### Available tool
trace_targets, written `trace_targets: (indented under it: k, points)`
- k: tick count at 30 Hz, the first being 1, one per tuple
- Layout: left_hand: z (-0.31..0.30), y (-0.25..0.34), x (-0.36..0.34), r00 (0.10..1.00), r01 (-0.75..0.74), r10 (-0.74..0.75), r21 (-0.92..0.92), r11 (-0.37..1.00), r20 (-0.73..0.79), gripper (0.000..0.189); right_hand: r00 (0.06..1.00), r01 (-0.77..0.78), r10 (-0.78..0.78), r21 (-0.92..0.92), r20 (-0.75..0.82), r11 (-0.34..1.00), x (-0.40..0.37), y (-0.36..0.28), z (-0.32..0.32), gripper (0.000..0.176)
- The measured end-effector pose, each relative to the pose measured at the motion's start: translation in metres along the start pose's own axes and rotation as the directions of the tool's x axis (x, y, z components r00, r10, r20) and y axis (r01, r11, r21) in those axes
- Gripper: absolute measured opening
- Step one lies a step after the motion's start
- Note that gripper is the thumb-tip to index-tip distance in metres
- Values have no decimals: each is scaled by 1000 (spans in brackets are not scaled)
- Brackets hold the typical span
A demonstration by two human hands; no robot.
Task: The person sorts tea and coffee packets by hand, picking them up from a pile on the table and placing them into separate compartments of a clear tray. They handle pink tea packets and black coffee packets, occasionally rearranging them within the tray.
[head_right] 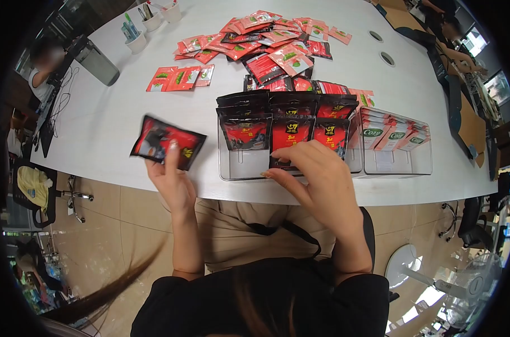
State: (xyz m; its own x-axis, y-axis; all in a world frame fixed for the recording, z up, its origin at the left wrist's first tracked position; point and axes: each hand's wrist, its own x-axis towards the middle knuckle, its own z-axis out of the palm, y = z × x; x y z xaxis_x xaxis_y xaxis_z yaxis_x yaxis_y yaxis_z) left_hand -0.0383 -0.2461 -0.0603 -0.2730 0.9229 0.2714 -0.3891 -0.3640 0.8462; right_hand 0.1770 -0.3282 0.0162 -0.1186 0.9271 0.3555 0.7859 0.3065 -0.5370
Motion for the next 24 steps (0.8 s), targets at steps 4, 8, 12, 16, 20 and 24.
trace_targets:
  k: [4, 8, 12, 16, 20, 24]
  points:
    - [-11, 13, -17, 995, -104, 102, -103, 989, -16, 34, 976, 94, -54, 180, -213, 979, -4, -24, 18, 28]
    - [-4, 32, -51, 951, -123, 152, -123, 985, 269, 37, 982, 44, 49, 482, -180, 875, -2, -47, 27, 30]
    - [4, 34, -66, 838, -84, 148, -144, 986, 525, 37, 991, 117, -54, 636, -119, 762, -9, -24, 24, 33]
    - [9, 47, -67, 847, -49, 174, -253, 966, 503, 36, 916, 138, 208, 757, -342, 638, -19, -12, -4, 41]
    - [17, 78, -69, 778, 80, 288, -542, 837, 559, 32, 832, -29, 72, 87, -551, 996, -18, 6, -49, 46]
    - [8, 117, -77, 646, 271, 335, -616, 739, 686, 46, 994, 70, -17, -509, 108, 858, 0, 9, -79, 53]
